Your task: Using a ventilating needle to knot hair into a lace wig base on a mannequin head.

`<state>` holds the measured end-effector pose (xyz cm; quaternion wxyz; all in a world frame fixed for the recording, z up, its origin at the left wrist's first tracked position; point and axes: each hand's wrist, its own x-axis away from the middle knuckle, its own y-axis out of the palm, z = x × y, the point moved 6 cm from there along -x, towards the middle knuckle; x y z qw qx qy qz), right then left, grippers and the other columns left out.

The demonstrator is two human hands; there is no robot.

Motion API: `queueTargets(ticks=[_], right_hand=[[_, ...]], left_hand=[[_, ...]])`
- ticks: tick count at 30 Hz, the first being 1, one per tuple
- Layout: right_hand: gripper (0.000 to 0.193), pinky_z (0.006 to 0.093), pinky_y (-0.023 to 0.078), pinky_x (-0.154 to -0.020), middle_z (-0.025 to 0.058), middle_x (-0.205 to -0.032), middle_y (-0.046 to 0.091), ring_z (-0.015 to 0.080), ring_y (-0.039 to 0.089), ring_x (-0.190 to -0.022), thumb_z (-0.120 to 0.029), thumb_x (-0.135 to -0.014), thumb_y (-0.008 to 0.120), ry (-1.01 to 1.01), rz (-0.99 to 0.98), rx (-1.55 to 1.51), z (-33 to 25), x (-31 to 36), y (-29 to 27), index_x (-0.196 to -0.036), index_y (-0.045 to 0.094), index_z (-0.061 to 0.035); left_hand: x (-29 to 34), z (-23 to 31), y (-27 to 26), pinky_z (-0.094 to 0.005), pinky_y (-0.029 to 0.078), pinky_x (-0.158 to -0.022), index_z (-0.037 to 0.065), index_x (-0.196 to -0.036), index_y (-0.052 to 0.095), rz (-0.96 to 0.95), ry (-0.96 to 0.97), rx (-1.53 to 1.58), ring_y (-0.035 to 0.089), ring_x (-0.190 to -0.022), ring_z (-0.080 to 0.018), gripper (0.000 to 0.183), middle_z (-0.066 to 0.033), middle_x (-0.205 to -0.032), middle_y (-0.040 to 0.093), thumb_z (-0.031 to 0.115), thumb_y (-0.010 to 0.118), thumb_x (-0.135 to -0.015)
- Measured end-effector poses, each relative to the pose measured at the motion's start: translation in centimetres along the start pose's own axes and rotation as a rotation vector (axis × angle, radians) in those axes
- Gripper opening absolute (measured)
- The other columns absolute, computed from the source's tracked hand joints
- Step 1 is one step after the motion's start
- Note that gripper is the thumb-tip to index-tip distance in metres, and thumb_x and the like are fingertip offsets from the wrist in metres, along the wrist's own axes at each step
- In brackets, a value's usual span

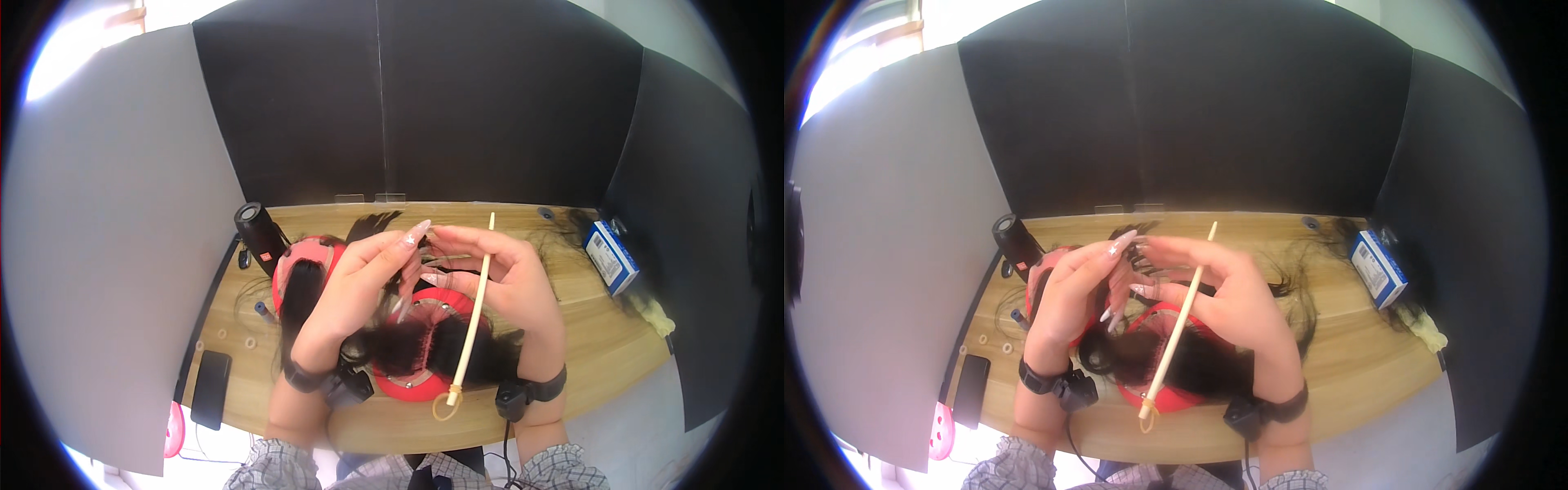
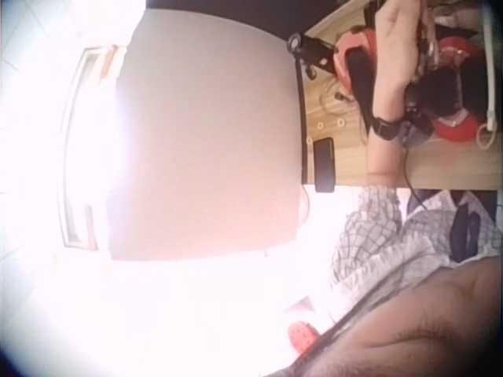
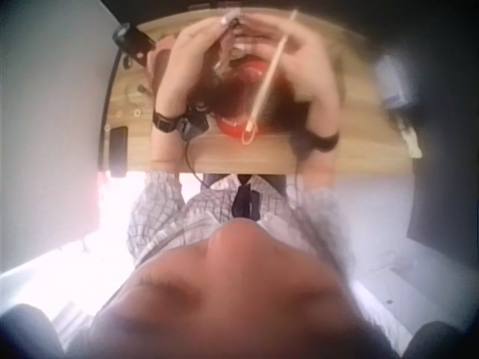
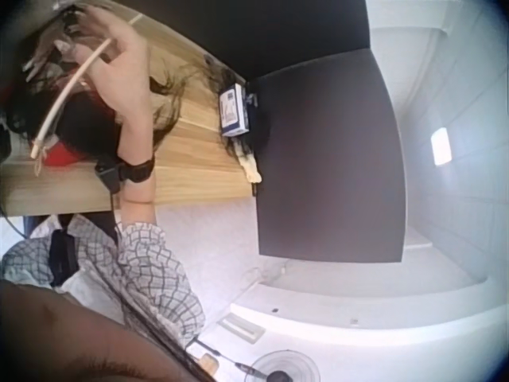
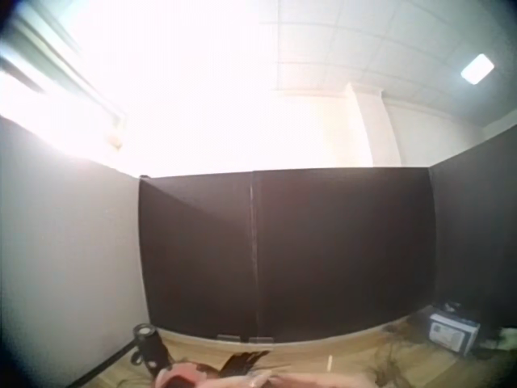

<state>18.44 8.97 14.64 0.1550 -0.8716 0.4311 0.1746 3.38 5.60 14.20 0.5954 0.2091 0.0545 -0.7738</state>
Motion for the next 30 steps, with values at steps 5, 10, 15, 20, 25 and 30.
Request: queueTargets(ticks=[5, 10, 15, 20, 25, 30], right_hand=[[0.048, 0.0328, 0.049, -0.096, 0.0146, -0.123, 0.063, 0.0216, 0.061, -0.112, -0.003, -0.083, 0.071, 0.022, -0.015, -0.169, 0.1, 0.0, 0.3, -0.129, 0.055, 0.0036], [0.049, 0.0332, 0.049, -0.097, 0.0147, -0.124, 0.062, 0.0211, 0.060, -0.114, 0.000, -0.083, 0.069, 0.024, -0.071, -0.065, -0.4, 0.2, 0.1, -0.130, 0.054, 0.0031], [0.052, 0.0368, 0.050, -0.098, 0.0161, -0.126, 0.060, 0.0259, 0.059, -0.115, 0.004, -0.081, 0.068, -0.004, -0.012, -0.073, -0.3, 0.2, -0.4, -0.131, 0.051, 0.0068], [0.049, 0.0330, 0.050, -0.095, 0.0149, -0.125, 0.062, 0.0217, 0.061, -0.112, 0.001, -0.081, 0.070, -0.015, -0.045, 0.061, -0.7, 0.8, -1.1, -0.128, 0.056, 0.0038], [0.047, 0.0323, 0.051, -0.091, 0.0140, -0.121, 0.065, 0.0209, 0.064, -0.106, 0.001, -0.080, 0.070, -0.046, -0.010, 0.136, -0.7, 0.6, -0.6, -0.126, 0.058, 0.0029], [0.046, 0.0326, 0.051, -0.092, 0.0132, -0.121, 0.065, 0.0213, 0.065, -0.106, -0.001, -0.080, 0.069, -0.115, 0.012, 0.167, -1.0, 0.6, -0.4, -0.125, 0.060, -0.0010]], left_hand=[[0.3, 0.1, 0.7, -0.0230, 0.042, -0.066, 0.001, -0.089, 0.057, 0.100, -0.011, -0.035, 0.049, -0.070, -0.0079, 0.034, -0.0004, -0.075, 0.051, 0.028, 0.042, -0.104], [0.2, 0.3, 0.5, -0.0254, 0.043, -0.075, 0.000, -0.092, 0.057, -0.058, 0.039, -0.136, 0.049, -0.074, -0.0101, 0.044, -0.0021, -0.077, 0.052, 0.035, 0.033, -0.106], [0.2, 0.5, 0.4, -0.0325, 0.045, -0.083, -0.003, -0.085, 0.056, -0.007, 0.030, -0.300, 0.057, -0.076, -0.0194, 0.065, -0.0085, -0.078, 0.057, 0.048, 0.021, -0.104], [0.3, -0.1, 0.4, -0.0298, 0.043, -0.091, -0.005, -0.113, 0.056, -0.129, -0.008, -0.205, 0.055, -0.087, -0.0138, 0.053, -0.0077, -0.091, 0.061, 0.041, 0.029, -0.106], [0.7, -0.2, 0.5, -0.0301, 0.044, -0.090, -0.005, -0.123, 0.054, -0.054, 0.029, -0.305, 0.056, -0.090, -0.0132, 0.054, -0.0068, -0.095, 0.062, 0.040, 0.032, -0.105], [1.1, 0.3, 1.4, -0.0287, 0.048, -0.080, -0.003, -0.117, 0.059, -0.065, -0.068, -0.229, 0.059, -0.085, -0.0130, 0.044, -0.0067, -0.095, 0.064, 0.036, 0.044, -0.103]])
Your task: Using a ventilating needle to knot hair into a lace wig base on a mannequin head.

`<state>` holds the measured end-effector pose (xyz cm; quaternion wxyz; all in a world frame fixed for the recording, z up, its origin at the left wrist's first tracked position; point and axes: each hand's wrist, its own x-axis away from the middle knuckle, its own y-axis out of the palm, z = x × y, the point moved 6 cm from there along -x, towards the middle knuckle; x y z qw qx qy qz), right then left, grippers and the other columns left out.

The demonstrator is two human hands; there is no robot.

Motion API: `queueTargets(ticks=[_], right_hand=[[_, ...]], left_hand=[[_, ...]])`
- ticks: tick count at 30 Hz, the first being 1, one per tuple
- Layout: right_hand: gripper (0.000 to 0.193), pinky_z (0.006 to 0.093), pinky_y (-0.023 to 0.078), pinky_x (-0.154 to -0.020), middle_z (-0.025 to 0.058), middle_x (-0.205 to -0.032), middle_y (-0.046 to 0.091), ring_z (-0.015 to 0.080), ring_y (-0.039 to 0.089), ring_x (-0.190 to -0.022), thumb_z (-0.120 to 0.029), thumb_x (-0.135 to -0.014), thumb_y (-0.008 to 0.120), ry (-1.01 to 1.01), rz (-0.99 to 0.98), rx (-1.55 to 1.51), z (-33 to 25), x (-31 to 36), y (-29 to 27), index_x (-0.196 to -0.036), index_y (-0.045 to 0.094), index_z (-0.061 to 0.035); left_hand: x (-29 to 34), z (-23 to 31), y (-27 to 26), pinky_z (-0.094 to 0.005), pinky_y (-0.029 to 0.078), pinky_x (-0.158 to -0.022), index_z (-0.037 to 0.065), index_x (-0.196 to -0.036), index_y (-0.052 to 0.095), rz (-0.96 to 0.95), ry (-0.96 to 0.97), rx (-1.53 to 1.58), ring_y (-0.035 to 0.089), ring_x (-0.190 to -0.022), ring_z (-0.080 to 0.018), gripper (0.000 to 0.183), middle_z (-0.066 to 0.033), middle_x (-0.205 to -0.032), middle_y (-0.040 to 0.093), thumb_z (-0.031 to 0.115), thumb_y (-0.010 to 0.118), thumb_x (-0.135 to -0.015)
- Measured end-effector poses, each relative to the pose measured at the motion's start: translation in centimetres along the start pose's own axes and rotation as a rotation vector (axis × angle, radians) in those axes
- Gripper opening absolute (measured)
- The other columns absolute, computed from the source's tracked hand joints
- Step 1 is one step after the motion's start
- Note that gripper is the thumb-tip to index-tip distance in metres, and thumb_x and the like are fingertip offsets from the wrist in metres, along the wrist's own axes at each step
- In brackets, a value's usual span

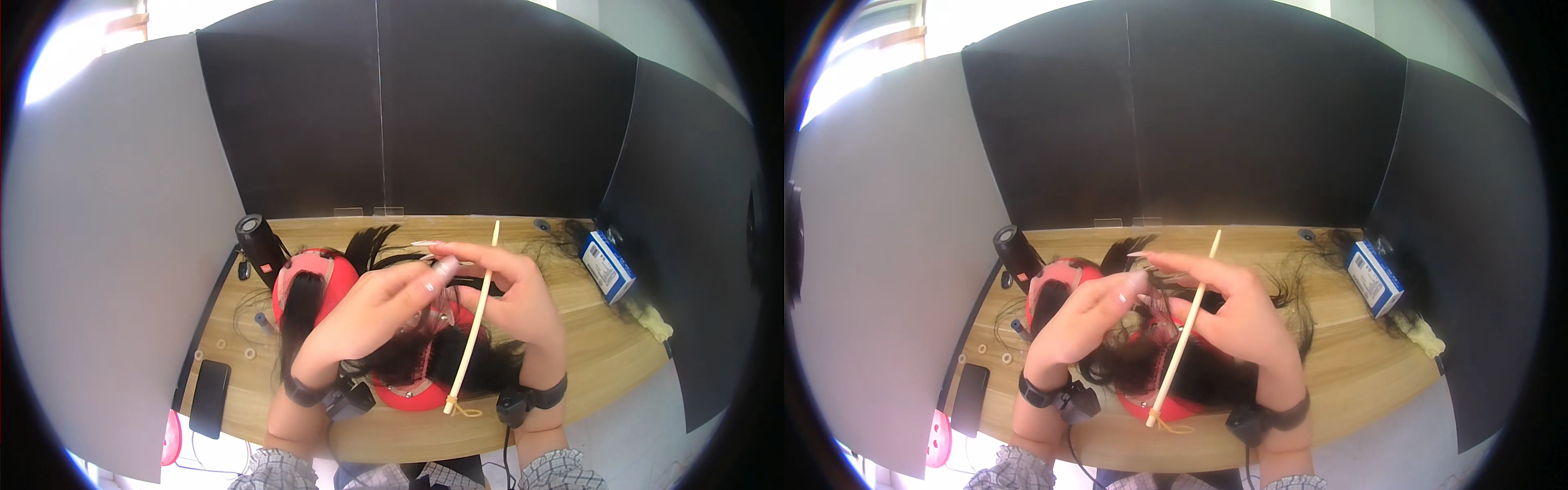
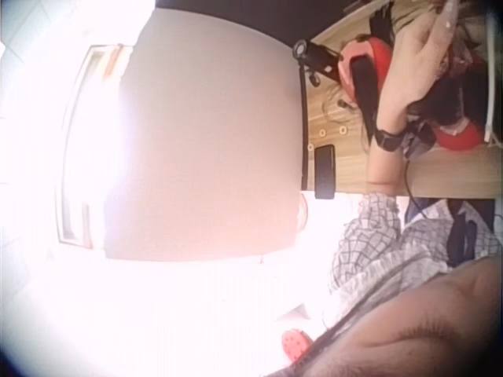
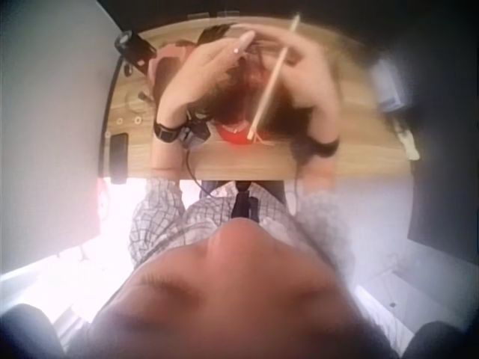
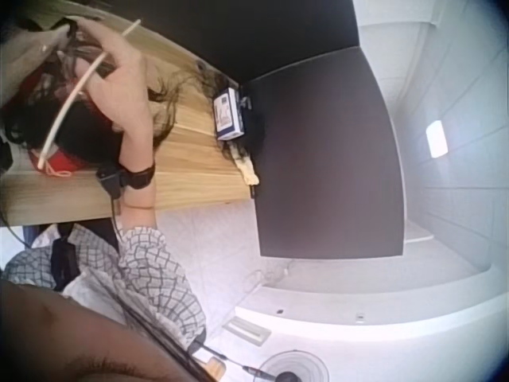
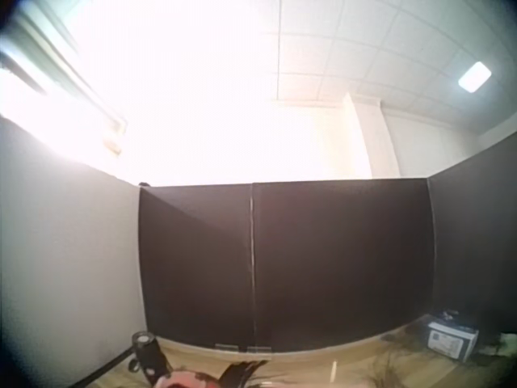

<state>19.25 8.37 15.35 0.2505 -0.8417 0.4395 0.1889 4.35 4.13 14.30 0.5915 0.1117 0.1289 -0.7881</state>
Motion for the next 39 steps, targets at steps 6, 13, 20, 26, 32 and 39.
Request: queueTargets(ticks=[6, 13, 20, 26, 32, 39], right_hand=[[0.033, 0.0343, 0.051, -0.092, 0.0133, -0.121, 0.065, 0.0241, 0.064, -0.108, 0.000, -0.080, 0.068, -0.140, -0.004, 0.107, -0.3, -0.1, 0.4, -0.113, 0.067, -0.0046], [0.023, 0.0334, 0.053, -0.086, 0.0121, -0.109, 0.070, 0.0216, 0.067, -0.098, 0.002, -0.079, 0.068, -0.146, 0.096, 0.105, -0.3, -0.2, 0.1, -0.102, 0.068, -0.0026], [0.019, 0.0313, 0.052, -0.083, 0.0090, -0.093, 0.070, 0.0188, 0.067, -0.088, -0.001, -0.076, 0.073, -0.130, 0.170, 0.134, 0.2, -0.2, -0.1, -0.094, 0.066, -0.0015], [0.024, 0.0281, 0.051, -0.080, 0.0063, -0.090, 0.068, 0.0126, 0.064, -0.082, 0.000, -0.078, 0.073, -0.043, 0.093, 0.119, 0.0, -0.2, -0.6, -0.100, 0.065, -0.0009], [0.031, 0.0266, 0.053, -0.076, 0.0068, -0.092, 0.065, 0.0129, 0.063, -0.084, 0.004, -0.081, 0.071, 0.049, 0.043, -0.220, 0.8, -0.4, -0.7, -0.110, 0.059, 0.0017], [0.033, 0.0268, 0.056, -0.072, 0.0117, -0.108, 0.062, 0.0149, 0.065, -0.080, -0.004, -0.087, 0.067, 0.261, 0.033, -0.363, 1.4, -0.6, -0.6, -0.117, 0.054, 0.0027]], left_hand=[[-0.2, 0.7, 0.9, -0.0315, 0.045, -0.090, -0.001, -0.104, 0.063, -0.045, 0.049, -0.436, 0.061, -0.097, -0.0158, 0.034, -0.0071, -0.096, 0.066, 0.019, 0.076, -0.080], [-0.6, -0.1, 0.1, -0.0332, 0.045, -0.091, -0.001, -0.091, 0.068, -0.046, 0.099, -0.293, 0.056, -0.108, -0.0198, 0.033, -0.0097, -0.109, 0.061, 0.027, 0.080, -0.077], [-0.3, 0.0, 0.1, -0.0318, 0.044, -0.093, -0.002, -0.086, 0.068, -0.066, 0.055, -0.159, 0.052, -0.113, -0.0172, 0.027, -0.0110, -0.117, 0.055, 0.023, 0.075, -0.083], [0.4, 0.0, -1.4, -0.0282, 0.045, -0.087, -0.003, -0.096, 0.067, -0.106, 0.008, -0.207, 0.051, -0.112, -0.0126, 0.025, -0.0078, -0.120, 0.052, 0.021, 0.065, -0.092], [0.6, 0.4, -1.8, -0.0225, 0.048, -0.069, 0.000, -0.103, 0.055, -0.026, -0.103, 0.041, 0.056, -0.068, -0.0083, 0.019, -0.0033, -0.086, 0.057, 0.018, 0.050, -0.101], [0.6, -1.1, -2.6, -0.0197, 0.044, -0.067, 0.001, -0.107, 0.056, -0.046, -0.171, 0.215, 0.054, -0.075, -0.0039, 0.021, 0.0015, -0.084, 0.060, 0.020, 0.053, -0.100]])
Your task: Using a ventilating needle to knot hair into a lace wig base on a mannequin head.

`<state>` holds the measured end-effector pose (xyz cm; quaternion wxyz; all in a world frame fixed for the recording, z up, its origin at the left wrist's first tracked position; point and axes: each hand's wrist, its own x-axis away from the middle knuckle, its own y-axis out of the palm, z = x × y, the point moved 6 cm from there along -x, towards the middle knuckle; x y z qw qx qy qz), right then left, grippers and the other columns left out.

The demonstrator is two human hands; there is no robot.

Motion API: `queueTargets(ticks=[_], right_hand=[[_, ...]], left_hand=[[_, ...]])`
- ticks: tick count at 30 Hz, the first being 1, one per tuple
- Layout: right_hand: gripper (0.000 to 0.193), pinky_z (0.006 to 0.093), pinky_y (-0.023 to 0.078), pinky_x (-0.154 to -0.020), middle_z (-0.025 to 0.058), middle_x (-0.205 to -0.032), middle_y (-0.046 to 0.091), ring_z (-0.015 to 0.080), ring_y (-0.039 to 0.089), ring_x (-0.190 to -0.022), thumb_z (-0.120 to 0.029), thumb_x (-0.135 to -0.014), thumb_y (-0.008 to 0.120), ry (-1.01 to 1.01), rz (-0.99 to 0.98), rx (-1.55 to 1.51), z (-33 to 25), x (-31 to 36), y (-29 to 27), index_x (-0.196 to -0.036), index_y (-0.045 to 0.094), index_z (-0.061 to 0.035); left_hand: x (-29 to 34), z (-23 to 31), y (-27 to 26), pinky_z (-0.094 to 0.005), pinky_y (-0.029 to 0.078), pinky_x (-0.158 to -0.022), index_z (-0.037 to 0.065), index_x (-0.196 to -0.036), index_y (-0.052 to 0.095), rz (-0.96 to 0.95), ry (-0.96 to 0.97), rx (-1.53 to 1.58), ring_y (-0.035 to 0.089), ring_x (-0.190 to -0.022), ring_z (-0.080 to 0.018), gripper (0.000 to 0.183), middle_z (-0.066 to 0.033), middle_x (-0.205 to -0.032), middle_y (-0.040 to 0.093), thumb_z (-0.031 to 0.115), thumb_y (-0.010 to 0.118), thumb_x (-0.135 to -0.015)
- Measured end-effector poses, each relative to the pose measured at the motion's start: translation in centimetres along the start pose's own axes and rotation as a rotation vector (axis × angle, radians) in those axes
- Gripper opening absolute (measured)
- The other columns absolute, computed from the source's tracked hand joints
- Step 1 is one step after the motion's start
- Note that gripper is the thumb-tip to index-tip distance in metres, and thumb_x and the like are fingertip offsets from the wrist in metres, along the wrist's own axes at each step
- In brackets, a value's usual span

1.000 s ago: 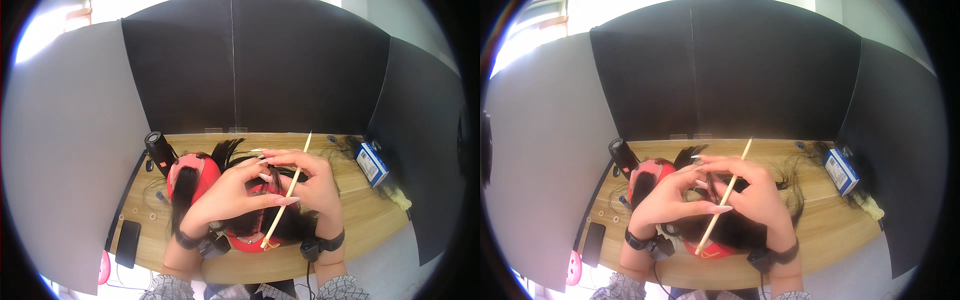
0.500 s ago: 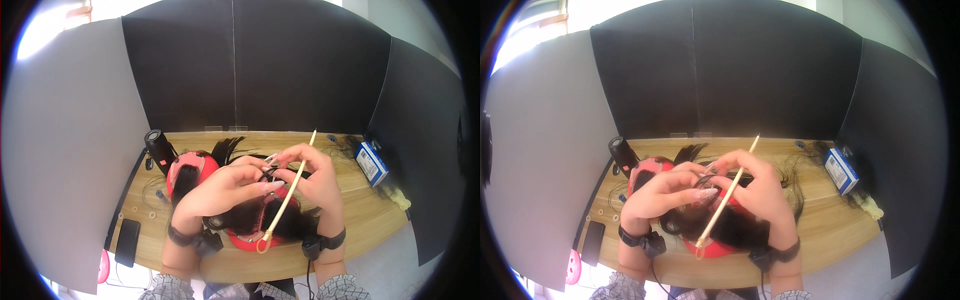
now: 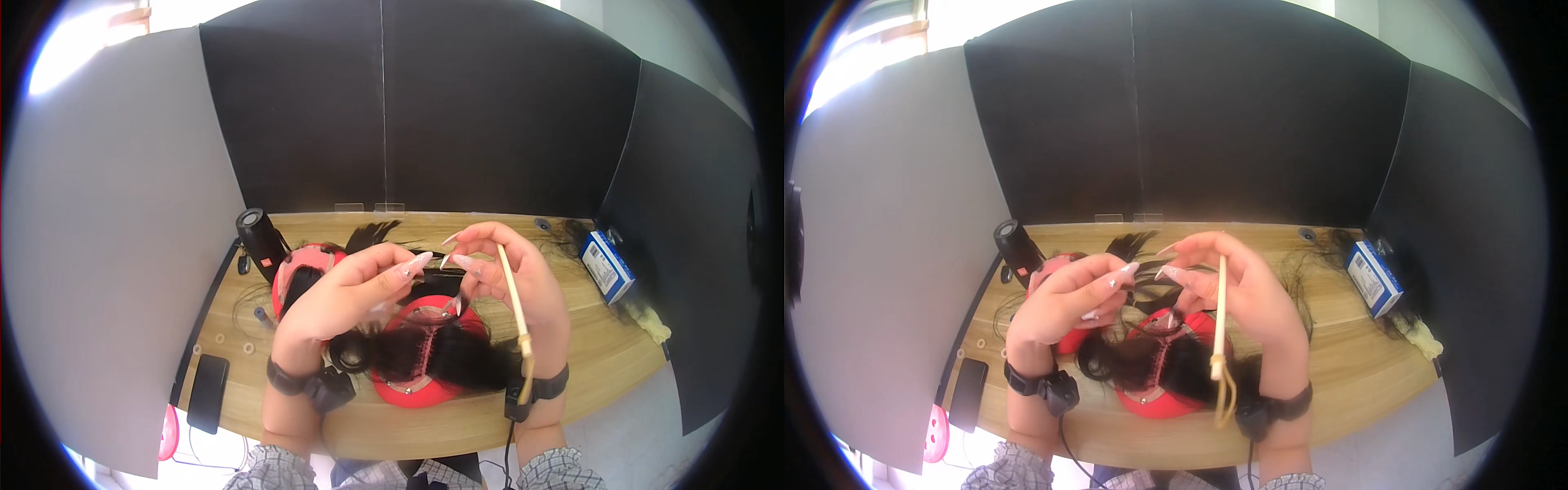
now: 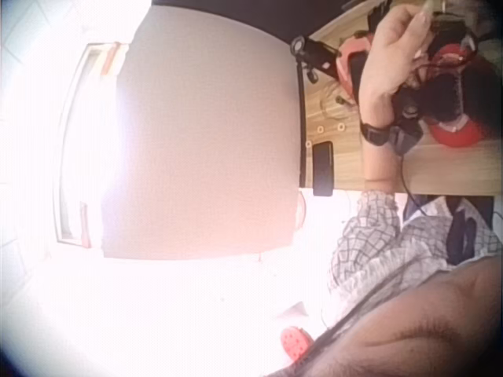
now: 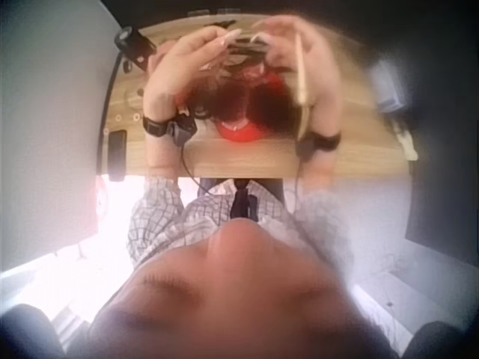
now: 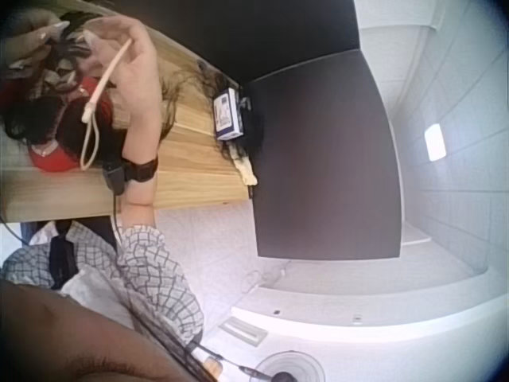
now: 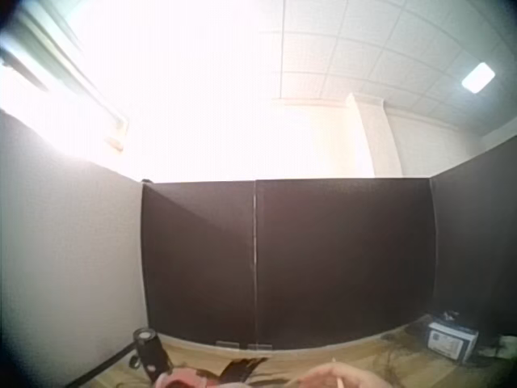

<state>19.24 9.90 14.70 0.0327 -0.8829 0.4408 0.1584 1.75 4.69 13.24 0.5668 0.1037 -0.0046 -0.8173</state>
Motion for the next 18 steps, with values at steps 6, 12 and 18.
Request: queueTargets(ticks=[6, 12, 18], right_hand=[[0.034, 0.0277, 0.057, -0.071, 0.0137, -0.111, 0.063, 0.0175, 0.067, -0.079, -0.011, -0.091, 0.066, 0.111, -0.003, -0.128, 0.3, 0.2, 0.2, -0.118, 0.053, 0.0029], [0.023, 0.0301, 0.054, -0.081, 0.0128, -0.101, 0.067, 0.0191, 0.067, -0.087, -0.013, -0.091, 0.066, -0.041, 0.163, 0.159, 0.6, -0.1, -3.9, -0.107, 0.061, 0.0024], [0.020, 0.0282, 0.052, -0.081, 0.0093, -0.091, 0.070, 0.0144, 0.066, -0.088, -0.012, -0.089, 0.069, -0.260, 0.583, 0.566, -2.2, 0.6, -5.6, -0.104, 0.065, 0.0002]], left_hand=[[0.1, 1.3, 0.5, -0.0190, 0.039, -0.054, 0.002, -0.098, 0.062, 0.141, 0.069, -0.260, 0.049, -0.061, -0.0025, 0.017, 0.0040, -0.073, 0.055, 0.018, 0.060, -0.096], [-0.1, 1.8, 0.6, -0.0191, 0.041, -0.063, 0.000, -0.093, 0.063, 0.172, 0.103, -0.336, 0.052, -0.069, -0.0026, 0.017, 0.0044, -0.073, 0.057, 0.017, 0.064, -0.094], [0.1, 2.4, 0.3, -0.0200, 0.043, -0.063, -0.001, -0.090, 0.063, 0.293, 0.177, -0.399, 0.053, -0.069, -0.0035, 0.017, 0.0019, -0.074, 0.059, 0.017, 0.065, -0.093]])
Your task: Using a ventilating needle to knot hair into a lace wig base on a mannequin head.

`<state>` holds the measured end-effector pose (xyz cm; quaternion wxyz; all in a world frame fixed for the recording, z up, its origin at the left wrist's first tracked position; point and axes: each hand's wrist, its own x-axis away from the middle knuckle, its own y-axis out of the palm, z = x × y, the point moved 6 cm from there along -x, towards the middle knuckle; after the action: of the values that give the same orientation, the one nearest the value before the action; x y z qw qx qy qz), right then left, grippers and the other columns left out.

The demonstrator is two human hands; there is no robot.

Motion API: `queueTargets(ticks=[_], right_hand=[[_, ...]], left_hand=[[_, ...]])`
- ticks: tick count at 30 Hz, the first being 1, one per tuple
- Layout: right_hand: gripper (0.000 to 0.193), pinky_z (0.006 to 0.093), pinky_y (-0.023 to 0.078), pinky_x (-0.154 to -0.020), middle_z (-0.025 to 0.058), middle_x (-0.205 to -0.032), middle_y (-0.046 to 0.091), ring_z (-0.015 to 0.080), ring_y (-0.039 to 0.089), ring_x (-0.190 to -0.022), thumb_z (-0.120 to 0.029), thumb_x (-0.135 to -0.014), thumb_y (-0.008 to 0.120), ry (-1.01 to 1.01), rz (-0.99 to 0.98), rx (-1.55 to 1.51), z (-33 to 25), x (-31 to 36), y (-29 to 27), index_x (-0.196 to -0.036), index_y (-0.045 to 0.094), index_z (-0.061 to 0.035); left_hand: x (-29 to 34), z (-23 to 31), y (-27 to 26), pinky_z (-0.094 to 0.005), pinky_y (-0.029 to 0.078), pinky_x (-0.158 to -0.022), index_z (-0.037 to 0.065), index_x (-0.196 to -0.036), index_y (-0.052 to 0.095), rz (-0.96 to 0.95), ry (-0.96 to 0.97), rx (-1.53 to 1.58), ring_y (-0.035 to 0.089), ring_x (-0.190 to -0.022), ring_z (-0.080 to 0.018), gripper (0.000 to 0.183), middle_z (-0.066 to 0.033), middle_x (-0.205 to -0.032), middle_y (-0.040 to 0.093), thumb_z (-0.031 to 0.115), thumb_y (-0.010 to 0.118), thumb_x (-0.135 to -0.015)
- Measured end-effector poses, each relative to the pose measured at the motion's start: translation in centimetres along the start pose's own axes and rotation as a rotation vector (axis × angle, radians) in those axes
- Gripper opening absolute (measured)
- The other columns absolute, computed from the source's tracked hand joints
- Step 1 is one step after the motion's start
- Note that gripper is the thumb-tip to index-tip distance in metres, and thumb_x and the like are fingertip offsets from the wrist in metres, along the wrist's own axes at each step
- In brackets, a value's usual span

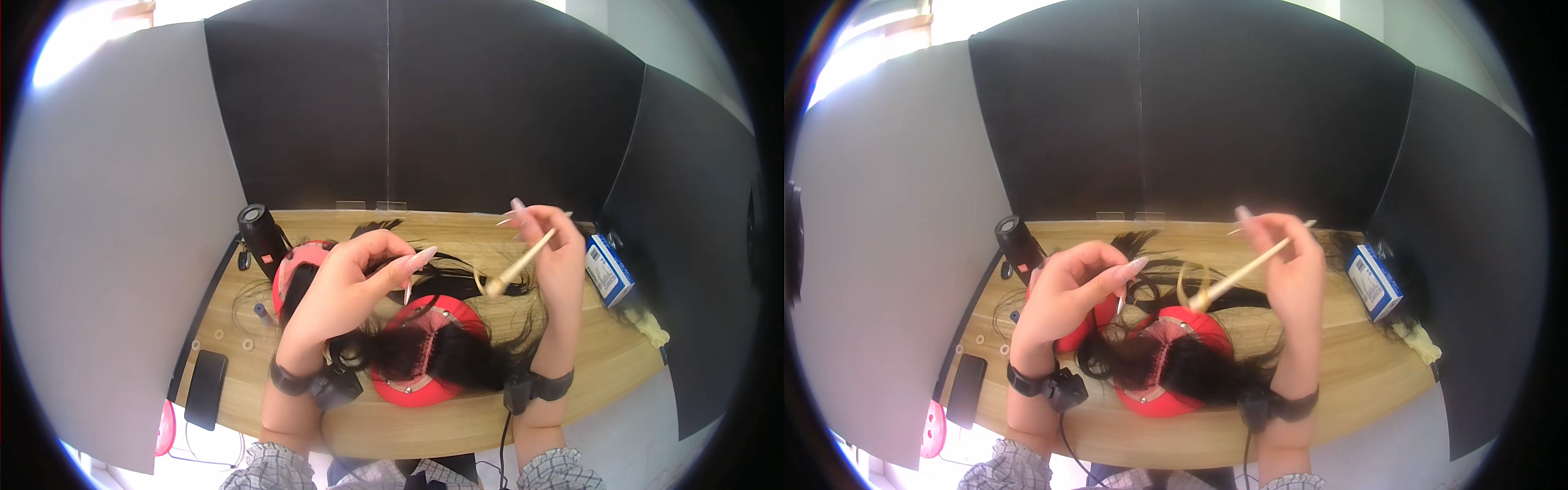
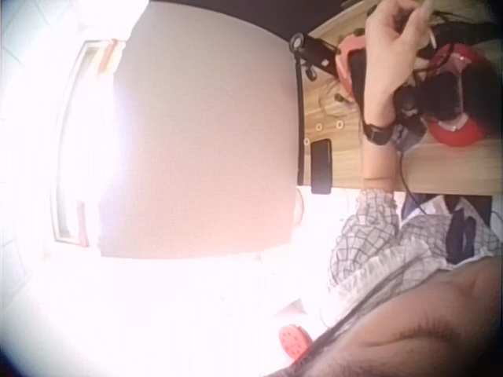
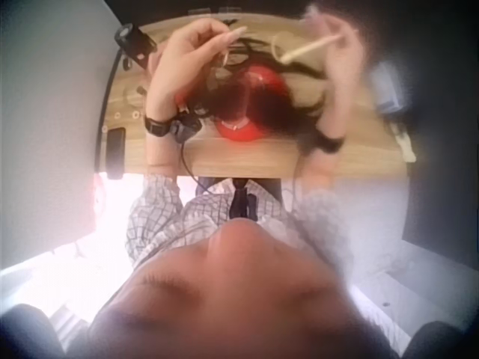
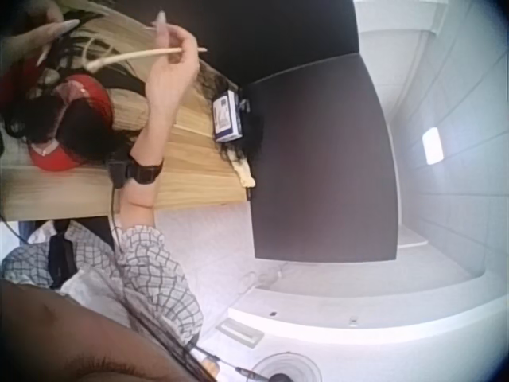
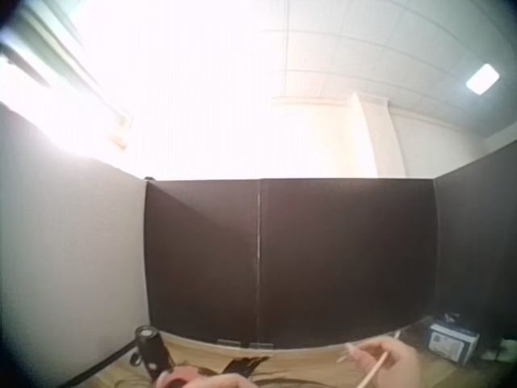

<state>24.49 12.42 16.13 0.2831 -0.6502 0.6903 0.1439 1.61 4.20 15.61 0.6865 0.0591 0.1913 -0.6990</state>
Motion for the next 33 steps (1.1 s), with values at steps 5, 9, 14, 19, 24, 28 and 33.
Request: queueTargets(ticks=[5, 9, 14, 19, 24, 28, 33], right_hand=[[0.040, 0.0299, 0.055, -0.082, 0.0123, -0.103, 0.066, 0.0180, 0.066, -0.093, -0.004, -0.085, 0.070, 0.125, -0.508, -0.411, -2.2, 4.0, 6.1, -0.122, 0.055, 0.0016], [0.044, 0.0299, 0.055, -0.082, 0.0125, -0.109, 0.065, 0.0188, 0.064, -0.098, 0.000, -0.086, 0.067, 0.099, -0.567, -0.566, -2.3, 4.7, 8.1, -0.127, 0.052, 0.0014], [0.040, 0.0272, 0.054, -0.081, 0.0078, -0.098, 0.064, 0.0156, 0.064, -0.094, 0.001, -0.086, 0.066, 0.106, -0.515, -0.556, -1.8, 4.0, 6.9, -0.125, 0.053, 0.0000], [0.036, 0.0257, 0.051, -0.082, 0.0064, -0.092, 0.063, 0.0128, 0.063, -0.088, 0.002, -0.087, 0.063, 0.149, -0.418, -0.502, -0.9, 2.4, 4.2, -0.122, 0.055, 0.0007], [0.039, 0.0289, 0.054, -0.078, 0.0072, -0.089, 0.063, 0.0159, 0.065, -0.080, 0.000, -0.087, 0.062, 0.140, -0.355, -0.560, 0.2, 0.8, 2.0, -0.125, 0.054, 0.0028], [0.036, 0.0277, 0.053, -0.071, 0.0079, -0.090, 0.063, 0.0147, 0.063, -0.076, -0.002, -0.089, 0.059, 0.164, -0.294, -0.565, 0.7, 0.2, 0.4, -0.125, 0.054, 0.0028], [0.041, 0.0274, 0.052, -0.069, 0.0093, -0.089, 0.066, 0.0142, 0.064, -0.077, -0.008, -0.085, 0.068, 0.150, -0.239, -0.265, 4.9, -1.2, -3.3, -0.123, 0.057, 0.0009]], left_hand=[[-0.2, -0.4, 0.2, -0.0209, 0.044, -0.065, -0.001, -0.092, 0.063, 0.060, 0.113, 0.071, 0.055, -0.073, -0.0046, 0.016, 0.0007, -0.077, 0.060, 0.015, 0.065, -0.093], [0.0, -0.4, 0.0, -0.0204, 0.044, -0.066, -0.002, -0.093, 0.063, 0.090, 0.152, 0.047, 0.056, -0.077, -0.0046, 0.015, -0.0005, -0.082, 0.062, 0.013, 0.065, -0.092], [-0.2, -0.2, -0.3, -0.0192, 0.043, -0.065, -0.002, -0.091, 0.065, 0.163, 0.212, -0.083, 0.056, -0.074, -0.0040, 0.014, -0.0006, -0.084, 0.063, 0.011, 0.066, -0.091], [-0.1, 0.2, -1.6, -0.0192, 0.042, -0.063, -0.002, -0.091, 0.069, 0.254, 0.145, 0.092, 0.054, -0.069, -0.0039, 0.015, -0.0001, -0.079, 0.064, 0.013, 0.069, -0.089], [-0.1, 0.0, -3.2, -0.0191, 0.043, -0.064, -0.002, -0.093, 0.070, 0.353, 0.151, 0.166, 0.053, -0.069, -0.0039, 0.015, -0.0008, -0.079, 0.065, 0.013, 0.071, -0.088], [-0.2, -0.2, -4.5, -0.0186, 0.042, -0.060, -0.002, -0.094, 0.070, 0.383, 0.164, 0.166, 0.052, -0.064, -0.0040, 0.015, -0.0018, -0.080, 0.066, 0.012, 0.071, -0.088], [-0.6, -0.7, -4.2, -0.0171, 0.037, -0.054, -0.001, -0.093, 0.070, 0.359, 0.138, 0.132, 0.049, -0.061, -0.0013, 0.014, 0.0006, -0.076, 0.065, 0.011, 0.070, -0.088]])
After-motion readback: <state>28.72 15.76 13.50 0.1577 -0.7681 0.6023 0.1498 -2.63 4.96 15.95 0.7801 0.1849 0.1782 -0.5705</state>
